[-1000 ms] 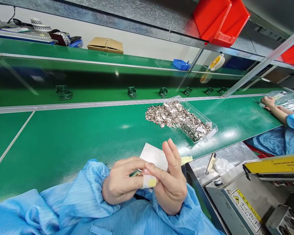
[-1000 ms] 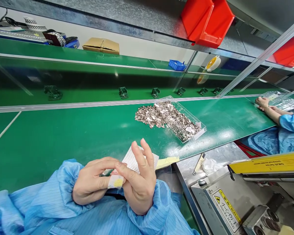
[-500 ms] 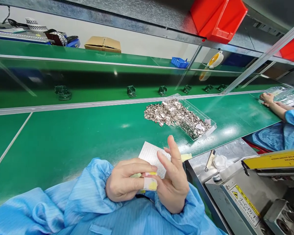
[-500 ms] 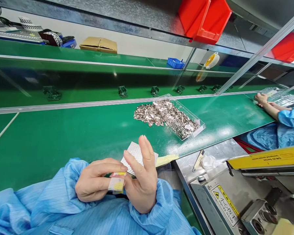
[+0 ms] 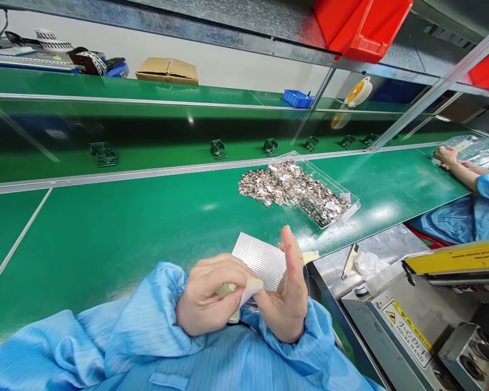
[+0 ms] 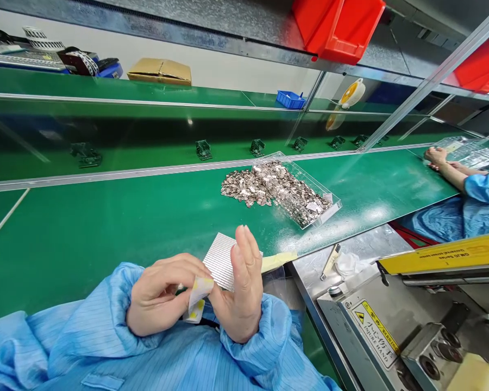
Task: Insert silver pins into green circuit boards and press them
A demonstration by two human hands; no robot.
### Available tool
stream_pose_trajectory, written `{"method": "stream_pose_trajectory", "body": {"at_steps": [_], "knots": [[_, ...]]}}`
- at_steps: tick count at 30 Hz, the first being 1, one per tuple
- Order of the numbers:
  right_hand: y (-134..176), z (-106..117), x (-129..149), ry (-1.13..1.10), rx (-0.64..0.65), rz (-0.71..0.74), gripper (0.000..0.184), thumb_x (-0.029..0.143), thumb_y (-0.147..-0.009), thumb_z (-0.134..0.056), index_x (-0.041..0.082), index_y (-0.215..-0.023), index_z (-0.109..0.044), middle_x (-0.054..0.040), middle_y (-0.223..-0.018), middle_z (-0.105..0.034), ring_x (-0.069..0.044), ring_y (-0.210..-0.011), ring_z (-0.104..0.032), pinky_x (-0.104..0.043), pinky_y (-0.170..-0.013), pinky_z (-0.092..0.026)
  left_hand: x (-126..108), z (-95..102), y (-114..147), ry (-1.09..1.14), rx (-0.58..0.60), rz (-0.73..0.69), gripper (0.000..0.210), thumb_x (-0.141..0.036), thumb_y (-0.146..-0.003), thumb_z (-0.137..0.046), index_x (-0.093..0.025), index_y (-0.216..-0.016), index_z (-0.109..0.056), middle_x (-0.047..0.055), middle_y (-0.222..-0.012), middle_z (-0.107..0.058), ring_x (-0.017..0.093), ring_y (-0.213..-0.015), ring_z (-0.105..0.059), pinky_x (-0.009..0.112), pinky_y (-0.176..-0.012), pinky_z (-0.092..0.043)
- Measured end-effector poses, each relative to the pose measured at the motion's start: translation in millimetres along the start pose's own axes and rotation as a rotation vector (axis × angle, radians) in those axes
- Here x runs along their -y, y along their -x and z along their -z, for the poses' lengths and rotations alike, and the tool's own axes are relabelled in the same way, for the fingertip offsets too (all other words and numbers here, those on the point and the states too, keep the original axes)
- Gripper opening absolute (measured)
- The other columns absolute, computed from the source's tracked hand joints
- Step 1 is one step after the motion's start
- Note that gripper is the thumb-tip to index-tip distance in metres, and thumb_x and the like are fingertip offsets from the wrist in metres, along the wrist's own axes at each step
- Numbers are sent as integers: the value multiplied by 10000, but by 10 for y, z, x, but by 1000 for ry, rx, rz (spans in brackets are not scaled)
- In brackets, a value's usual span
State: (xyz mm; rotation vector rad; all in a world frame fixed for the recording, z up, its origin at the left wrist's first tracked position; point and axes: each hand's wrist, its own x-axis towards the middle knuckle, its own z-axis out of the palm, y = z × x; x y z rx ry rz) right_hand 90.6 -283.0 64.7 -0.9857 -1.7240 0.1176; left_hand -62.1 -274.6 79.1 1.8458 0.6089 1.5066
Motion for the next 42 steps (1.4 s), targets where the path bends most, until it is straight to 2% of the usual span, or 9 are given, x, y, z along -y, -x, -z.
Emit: {"method": "stream_pose_trajectory", "body": {"at_steps": [6, 10, 14, 19, 24, 30, 33, 37, 42], "knots": [[-18, 85, -37, 108, -11, 99, 906, 157, -785, -687, 354, -1494, -159, -70, -1558, -206, -360, -1383, -283, -613, -1010, -382, -102, -40, -40, 270, -42, 634, 502, -109, -744, -668, -219, -1156, -402, -40, -710, -668, 104, -618, -621, 219, -631, -506], [-14, 155, -43, 237, -42, 230, 826, 170, -736, -759, 430, -1393, -331, -9, -1562, -199, -362, -1377, -296, -611, -1017, -376, -159, -12, -159, 385, -6, 793, 636, -90, -679, -675, -200, -1242, -400, -34, -733, -638, 75, -568, -570, 188, -572, -466], [63, 167, -74, 249, -74, 313, 736, 184, -765, -722, 513, -1327, -379, 81, -1542, -237, -332, -1390, -278, -633, -1049, -323, -79, 8, -165, 487, 39, 857, 474, -78, -639, -658, -166, -1097, -573, -5, -789, -611, 64, -585, -539, 166, -531, -436], [-150, 229, 66, 10, 59, 55, 847, 219, -819, -664, 377, -1488, -169, -22, -1553, -230, -326, -1399, -262, -580, -1068, -343, -52, 16, -275, 768, 123, 1053, 269, -131, -642, -714, -130, -902, -646, 37, -857, -639, 50, -540, -541, 162, -494, -431], [-675, 243, 31, -312, 250, -376, 919, 339, -779, -711, 310, -1502, -143, -113, -1509, -319, -316, -1364, -344, -494, -997, -449, -89, -31, -648, 916, 81, 971, 358, -34, -606, -728, -131, -939, -638, 29, -798, -649, 99, -625, -608, 177, -549, -493], [-408, -9, -385, -451, 283, -763, 958, 256, -628, -751, 209, -1461, -280, -224, -1430, -405, -358, -1300, -429, -497, -873, -519, 214, -234, -397, 1030, -72, 1252, 371, 46, -632, -645, -124, -955, -580, 43, -897, -649, 84, -674, -629, 195, -691, -534], [-326, 66, -248, -451, 295, -717, 917, 190, -644, -707, 247, -1459, -289, -163, -1447, -407, -316, -1323, -406, -480, -934, -483, 176, -232, -270, 1058, -21, 1257, 426, 18, -610, -708, -132, -982, -564, 31, -866, -643, 85, -638, -624, 196, -656, -541], [-535, 317, 167, -276, 280, -486, 734, 109, -673, -630, 287, -1358, -436, -60, -1440, -423, -259, -1318, -397, -411, -971, -445, -59, -155, -365, 940, 53, 1053, 438, -111, -626, -803, -167, -973, -541, -2, -793, -615, 84, -565, -596, 184, -518, -515], [-611, 400, 342, 14, 140, -329, 316, 114, -631, -652, 200, -926, -581, -37, -908, -606, -221, -864, -568, -347, -708, -459, -142, -104, -442, 696, -67, 846, 438, -76, -557, -833, -171, -786, -471, -56, -753, -542, 44, -540, -541, 147, -489, -470]]}}
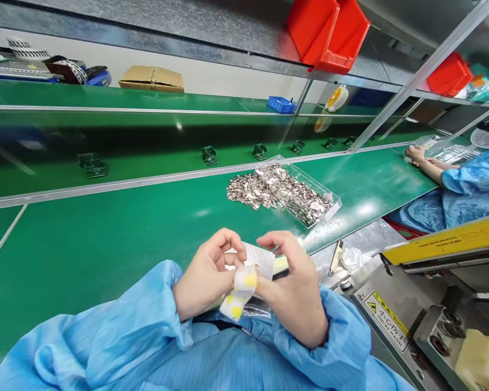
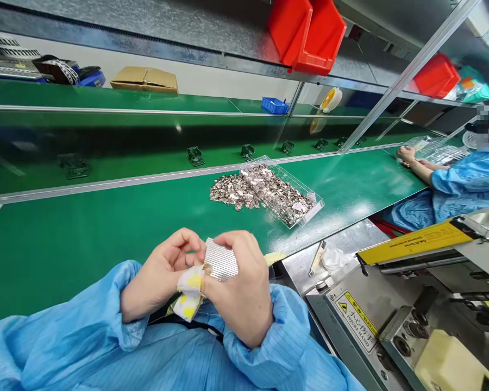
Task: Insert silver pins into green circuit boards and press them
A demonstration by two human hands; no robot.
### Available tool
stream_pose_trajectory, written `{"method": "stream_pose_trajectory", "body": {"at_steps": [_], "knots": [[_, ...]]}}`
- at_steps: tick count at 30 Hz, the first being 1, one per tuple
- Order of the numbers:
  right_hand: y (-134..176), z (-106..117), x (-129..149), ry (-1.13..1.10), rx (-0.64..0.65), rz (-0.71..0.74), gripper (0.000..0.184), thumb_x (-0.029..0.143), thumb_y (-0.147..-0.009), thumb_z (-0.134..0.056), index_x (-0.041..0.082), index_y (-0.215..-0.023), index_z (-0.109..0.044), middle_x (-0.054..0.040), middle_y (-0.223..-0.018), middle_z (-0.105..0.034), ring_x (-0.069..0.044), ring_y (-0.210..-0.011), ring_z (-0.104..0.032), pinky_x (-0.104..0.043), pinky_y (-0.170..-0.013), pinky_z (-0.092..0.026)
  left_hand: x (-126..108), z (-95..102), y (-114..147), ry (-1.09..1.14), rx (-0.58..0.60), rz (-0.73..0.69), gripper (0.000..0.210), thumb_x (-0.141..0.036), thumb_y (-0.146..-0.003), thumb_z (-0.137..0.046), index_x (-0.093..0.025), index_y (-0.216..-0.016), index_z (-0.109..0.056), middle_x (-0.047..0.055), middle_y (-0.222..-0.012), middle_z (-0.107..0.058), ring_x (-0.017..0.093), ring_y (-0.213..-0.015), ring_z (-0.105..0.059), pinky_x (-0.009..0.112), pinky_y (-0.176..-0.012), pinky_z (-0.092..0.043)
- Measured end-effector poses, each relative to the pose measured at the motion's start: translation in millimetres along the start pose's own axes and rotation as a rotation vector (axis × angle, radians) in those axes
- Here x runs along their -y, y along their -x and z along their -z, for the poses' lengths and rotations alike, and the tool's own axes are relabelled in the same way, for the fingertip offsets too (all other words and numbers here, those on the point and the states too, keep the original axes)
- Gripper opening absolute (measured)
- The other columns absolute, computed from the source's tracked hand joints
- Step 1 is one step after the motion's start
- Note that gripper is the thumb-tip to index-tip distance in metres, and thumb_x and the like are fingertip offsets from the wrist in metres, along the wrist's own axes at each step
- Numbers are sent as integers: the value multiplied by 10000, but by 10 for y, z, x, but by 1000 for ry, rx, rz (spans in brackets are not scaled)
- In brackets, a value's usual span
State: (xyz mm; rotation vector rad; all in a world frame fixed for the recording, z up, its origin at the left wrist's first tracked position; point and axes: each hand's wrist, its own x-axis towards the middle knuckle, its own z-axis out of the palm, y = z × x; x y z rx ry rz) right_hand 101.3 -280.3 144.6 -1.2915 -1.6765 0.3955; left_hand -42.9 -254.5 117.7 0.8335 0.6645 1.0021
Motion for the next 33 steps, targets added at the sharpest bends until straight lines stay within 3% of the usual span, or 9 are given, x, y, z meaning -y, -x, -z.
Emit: {"method": "stream_pose_trajectory", "body": {"at_steps": [2, 4, 7, 10, 16, 26, 29, 33], "knots": [[45, -40, -34, 28, -7, 25, 225, 106, -632, -648, 201, -805, -540, -7, -771, -557, -190, -728, -527, -326, -621, -417, 22, 29, 0, -66, -28, -39, 437, -53, -542, -825, -168, -765, -468, -59, -761, -517, 32, -543, -518, 132, -473, -446], [93, -77, -54, 41, -75, 104, 228, 81, -640, -634, 201, -793, -515, -7, -776, -529, -187, -729, -500, -329, -622, -398, 42, 52, 3, -110, -27, -51, 431, -58, -540, -820, -170, -770, -474, -52, -798, -507, 30, -545, -507, 125, -443, -420], [136, -102, -29, 53, -199, 264, 224, 34, -675, -608, 203, -784, -507, -30, -887, -515, -208, -851, -496, -374, -724, -418, 35, 44, 7, -137, -25, -44, 429, -81, -537, -818, -173, -779, -475, -43, -842, -504, 35, -556, -509, 130, -430, -412], [135, -103, 7, 81, -246, 350, 209, 28, -717, -621, 196, -722, -497, -47, -1013, -519, -245, -1007, -490, -432, -859, -416, 7, 3, 3, -129, -40, -28, 426, -100, -540, -815, -173, -777, -469, -38, -866, -506, 35, -563, -512, 138, -448, -428], [125, -112, -29, 110, -236, 353, 171, 45, -740, -623, 195, -742, -541, -59, -1187, -512, -303, -1173, -452, -497, -973, -385, 10, -1, -10, -133, -44, -28, 416, -104, -547, -803, -174, -783, -468, -33, -884, -506, 37, -584, -513, 148, -479, -446], [125, -147, -82, 90, -165, 298, 184, 20, -733, -590, 203, -733, -599, -61, -1201, -559, -304, -1231, -434, -516, -1012, -359, 57, 81, -34, -190, -7, -64, 342, -64, -617, -736, -176, -828, -491, -21, -930, -514, 34, -614, -526, 147, -515, -478], [135, -157, -93, 50, -140, 278, 196, 8, -726, -576, 203, -721, -595, -61, -1165, -587, -293, -1227, -444, -506, -1007, -366, 116, 131, -47, -298, 22, -218, 340, -64, -687, -706, -208, -938, -527, 6, -1008, -523, 52, -650, -548, 149, -505, -484], [152, -156, -130, -25, -87, 215, 180, 28, -737, -592, 208, -722, -592, -59, -1157, -598, -287, -1234, -447, -504, -995, -382, 133, 279, -71, -638, 27, -819, 506, -16, -747, -648, -282, -1166, -550, 74, -1224, -489, 134, -867, -599, 234, -646, -563]]}}
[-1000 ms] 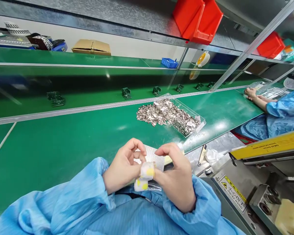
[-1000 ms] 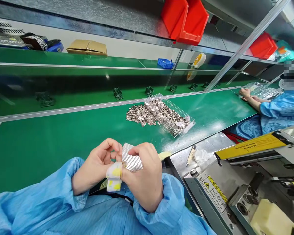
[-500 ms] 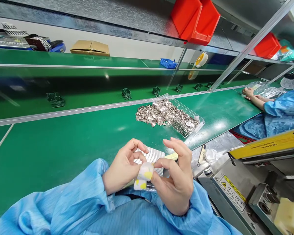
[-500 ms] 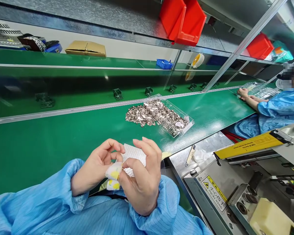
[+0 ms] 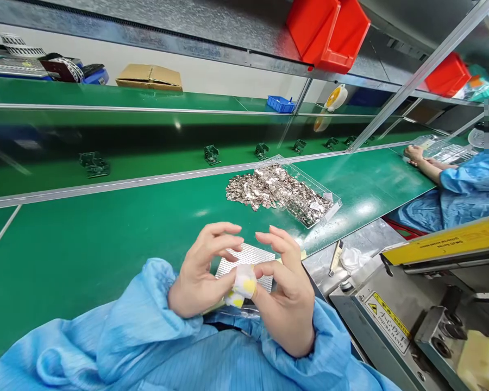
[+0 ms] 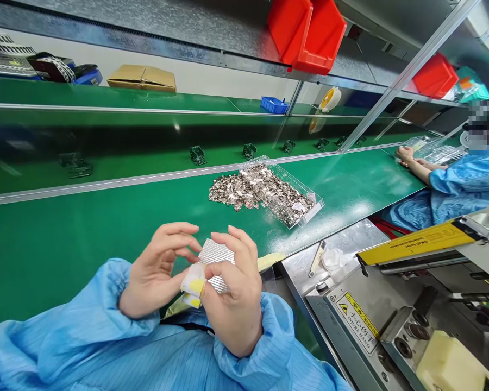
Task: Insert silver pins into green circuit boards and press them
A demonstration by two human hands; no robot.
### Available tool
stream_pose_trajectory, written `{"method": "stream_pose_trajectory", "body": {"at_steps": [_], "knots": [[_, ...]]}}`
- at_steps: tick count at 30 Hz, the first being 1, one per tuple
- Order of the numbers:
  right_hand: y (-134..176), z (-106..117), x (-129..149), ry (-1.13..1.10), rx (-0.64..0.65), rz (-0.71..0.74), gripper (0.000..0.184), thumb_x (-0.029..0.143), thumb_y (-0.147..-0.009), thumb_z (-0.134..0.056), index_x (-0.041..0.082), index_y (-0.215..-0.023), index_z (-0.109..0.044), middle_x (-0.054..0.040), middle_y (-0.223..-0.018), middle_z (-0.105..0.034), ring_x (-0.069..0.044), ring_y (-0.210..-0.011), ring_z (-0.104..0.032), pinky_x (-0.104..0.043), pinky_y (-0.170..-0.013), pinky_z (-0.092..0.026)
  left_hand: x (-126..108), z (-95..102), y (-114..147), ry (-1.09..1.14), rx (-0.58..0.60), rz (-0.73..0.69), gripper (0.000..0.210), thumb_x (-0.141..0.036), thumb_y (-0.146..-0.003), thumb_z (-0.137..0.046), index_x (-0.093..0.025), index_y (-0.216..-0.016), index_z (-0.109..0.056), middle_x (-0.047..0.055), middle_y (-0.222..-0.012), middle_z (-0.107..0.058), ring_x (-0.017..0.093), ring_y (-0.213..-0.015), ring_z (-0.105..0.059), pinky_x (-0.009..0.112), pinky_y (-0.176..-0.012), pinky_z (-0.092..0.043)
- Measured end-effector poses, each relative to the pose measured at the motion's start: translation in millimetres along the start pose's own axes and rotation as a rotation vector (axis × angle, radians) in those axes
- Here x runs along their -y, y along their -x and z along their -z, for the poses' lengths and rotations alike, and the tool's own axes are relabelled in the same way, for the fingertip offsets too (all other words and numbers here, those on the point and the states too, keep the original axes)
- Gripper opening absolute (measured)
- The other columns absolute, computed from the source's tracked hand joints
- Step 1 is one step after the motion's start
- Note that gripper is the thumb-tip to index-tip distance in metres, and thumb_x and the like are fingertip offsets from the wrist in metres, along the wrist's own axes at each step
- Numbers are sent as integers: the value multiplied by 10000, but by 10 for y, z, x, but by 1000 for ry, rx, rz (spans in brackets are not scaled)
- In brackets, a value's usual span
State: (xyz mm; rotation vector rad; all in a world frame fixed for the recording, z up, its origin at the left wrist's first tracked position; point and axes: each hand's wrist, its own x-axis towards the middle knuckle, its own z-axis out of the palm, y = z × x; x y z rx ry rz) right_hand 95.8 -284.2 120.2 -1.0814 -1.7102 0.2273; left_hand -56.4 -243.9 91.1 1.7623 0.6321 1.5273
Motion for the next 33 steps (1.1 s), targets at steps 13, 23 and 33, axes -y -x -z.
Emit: {"method": "stream_pose_trajectory", "body": {"at_steps": [13, 23, 33], "knots": [[-132, 127, -144, 104, -141, 41, 160, 55, -764, -592, 214, -747, -605, -62, -1223, -584, -318, -1257, -438, -566, -967, -392, -194, 43, 230, 613, 495, 713, 330, -405, -749, -738, -162, -938, -622, 60, -786, -662, 144, -627, -645, 226, -584, -494], [-38, 118, -115, -248, 58, -154, 175, 250, -738, -767, 216, -633, -632, -54, -1225, -603, -295, -1237, -462, -441, -909, -453, -161, 115, -220, 851, 127, 674, 733, -582, -709, -705, -243, -1317, -476, 120, -1309, -556, 244, -1178, -560, 320, -958, -466], [-211, 58, -169, -351, 14, -322, 150, 230, -752, -722, 194, -636, -635, -89, -1178, -622, -268, -1116, -564, -363, -798, -498, -215, -174, -32, 363, 331, 617, 266, -410, -866, -592, -154, -811, -637, 37, -679, -648, 139, -635, -606, 243, -630, -472]]}}
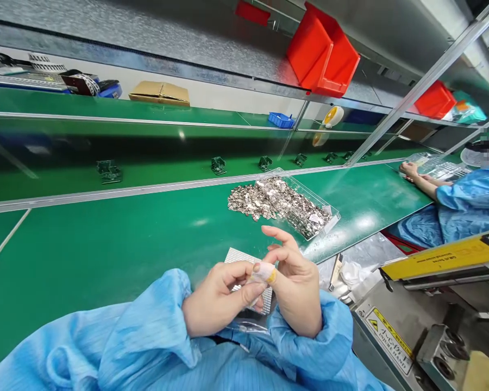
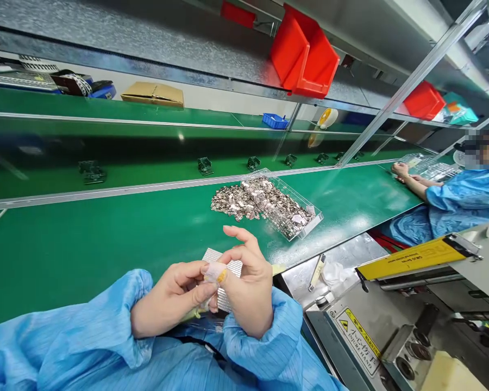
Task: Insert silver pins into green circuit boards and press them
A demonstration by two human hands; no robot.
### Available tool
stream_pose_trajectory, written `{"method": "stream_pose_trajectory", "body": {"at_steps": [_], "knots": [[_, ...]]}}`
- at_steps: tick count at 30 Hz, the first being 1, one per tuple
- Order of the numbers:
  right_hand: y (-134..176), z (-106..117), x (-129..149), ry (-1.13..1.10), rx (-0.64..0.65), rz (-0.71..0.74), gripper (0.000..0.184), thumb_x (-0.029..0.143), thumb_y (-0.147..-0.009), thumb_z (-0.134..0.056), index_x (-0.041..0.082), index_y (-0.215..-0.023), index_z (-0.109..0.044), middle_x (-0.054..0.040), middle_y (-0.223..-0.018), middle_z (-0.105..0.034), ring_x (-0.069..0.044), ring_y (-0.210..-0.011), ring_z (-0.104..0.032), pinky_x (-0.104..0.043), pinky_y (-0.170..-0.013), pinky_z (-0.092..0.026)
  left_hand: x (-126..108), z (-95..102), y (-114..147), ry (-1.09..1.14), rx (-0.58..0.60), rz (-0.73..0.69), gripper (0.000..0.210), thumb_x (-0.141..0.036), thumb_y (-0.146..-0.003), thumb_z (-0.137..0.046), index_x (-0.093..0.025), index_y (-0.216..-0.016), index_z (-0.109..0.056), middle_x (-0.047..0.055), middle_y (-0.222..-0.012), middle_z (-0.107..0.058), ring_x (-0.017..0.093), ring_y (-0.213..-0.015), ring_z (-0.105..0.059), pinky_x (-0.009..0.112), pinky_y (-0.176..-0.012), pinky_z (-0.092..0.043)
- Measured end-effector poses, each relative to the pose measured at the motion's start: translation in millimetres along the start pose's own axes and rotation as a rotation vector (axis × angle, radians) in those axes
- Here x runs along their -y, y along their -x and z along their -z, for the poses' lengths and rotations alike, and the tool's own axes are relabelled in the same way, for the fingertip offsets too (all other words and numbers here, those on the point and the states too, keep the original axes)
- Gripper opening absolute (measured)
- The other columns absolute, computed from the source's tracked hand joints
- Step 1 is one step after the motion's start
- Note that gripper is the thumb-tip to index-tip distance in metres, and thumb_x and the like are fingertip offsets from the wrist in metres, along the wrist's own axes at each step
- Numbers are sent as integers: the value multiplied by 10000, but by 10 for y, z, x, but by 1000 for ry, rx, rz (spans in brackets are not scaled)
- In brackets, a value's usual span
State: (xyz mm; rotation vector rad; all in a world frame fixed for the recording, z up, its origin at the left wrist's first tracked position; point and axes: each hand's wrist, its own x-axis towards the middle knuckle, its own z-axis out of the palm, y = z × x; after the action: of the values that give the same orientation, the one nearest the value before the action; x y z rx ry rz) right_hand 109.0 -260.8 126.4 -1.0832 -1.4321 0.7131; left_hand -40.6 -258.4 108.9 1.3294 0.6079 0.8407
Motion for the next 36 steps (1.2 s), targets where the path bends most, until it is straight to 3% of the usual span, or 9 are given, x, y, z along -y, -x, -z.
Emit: {"method": "stream_pose_trajectory", "body": {"at_steps": [5, 8, 11, 15, 20, 25, 29, 33, 36], "knots": [[-47, 70, -98, 48, -81, 44, 111, 234, -775, -714, 201, -688, -655, -84, -1224, -594, -275, -1170, -535, -443, -934, -448, -63, 87, 56, -322, 30, -95, 352, -385, -905, -522, -169, -692, -698, 55, -640, -696, 153, -593, -621, 248, -608, -459], [-63, 63, -157, 200, -73, 124, 83, 206, -768, -715, 212, -695, -677, -73, -1266, -568, -279, -1190, -519, -471, -969, -421, -69, 147, 83, -210, 89, -14, 368, -440, -887, -541, -166, -720, -720, 61, -601, -688, 155, -538, -625, 247, -553, -483], [-36, 33, -154, 392, 21, 287, 98, 171, -786, -674, 204, -694, -672, -84, -1320, -531, -300, -1228, -470, -507, -961, -413, -69, 175, 76, -15, 94, 123, 396, -514, -834, -591, -151, -766, -734, 56, -557, -663, 140, -455, -605, 225, -466, -487], [40, 35, -107, 492, 109, 428, 114, 102, -788, -600, 185, -710, -609, -114, -1345, -510, -313, -1256, -434, -544, -984, -377, -36, 179, 59, 86, 84, 298, 511, -603, -793, -590, -155, -1003, -717, 21, -497, -625, 99, -335, -536, 156, -335, -405], [151, 84, -129, 506, 73, 300, 149, 74, -739, -567, 205, -804, -537, -128, -1397, -460, -305, -1286, -424, -530, -984, -398, 7, 219, 104, 212, 232, 432, 567, -576, -850, -527, -151, -1216, -612, 30, -517, -642, 95, -301, -513, 146, -319, -386], [195, 150, -103, 425, 86, 146, 351, 62, -711, -577, 216, -1017, -501, -139, -1461, -387, -285, -1348, -368, -505, -1038, -378, 3, 249, 189, 370, 449, 433, 699, -491, -788, -617, -279, -1414, -387, 95, -974, -723, 127, -468, -647, 252, -556, -528], [191, 189, -22, 418, 182, 114, 482, 78, -721, -608, 227, -1160, -477, -133, -1487, -348, -277, -1373, -331, -494, -1062, -364, 60, 268, 186, 520, 576, 523, 889, -605, -698, -648, -334, -1455, -265, 114, -1093, -691, 195, -550, -691, 278, -515, -505], [199, 199, 9, 369, 309, 53, 649, 102, -728, -647, 244, -1315, -409, -126, -1502, -323, -266, -1377, -324, -470, -1063, -377, 183, 279, 175, 687, 550, 554, 889, -700, -684, -600, -293, -1429, -334, 138, -1076, -693, 294, -849, -716, 276, -543, -525], [199, 218, 5, 291, 322, -9, 715, 113, -727, -657, 259, -1368, -375, -116, -1508, -316, -269, -1383, -312, -471, -1064, -375, 250, 248, 205, 710, 559, 510, 809, -664, -695, -610, -242, -1367, -452, 164, -1151, -660, 334, -999, -672, 285, -579, -537]]}}
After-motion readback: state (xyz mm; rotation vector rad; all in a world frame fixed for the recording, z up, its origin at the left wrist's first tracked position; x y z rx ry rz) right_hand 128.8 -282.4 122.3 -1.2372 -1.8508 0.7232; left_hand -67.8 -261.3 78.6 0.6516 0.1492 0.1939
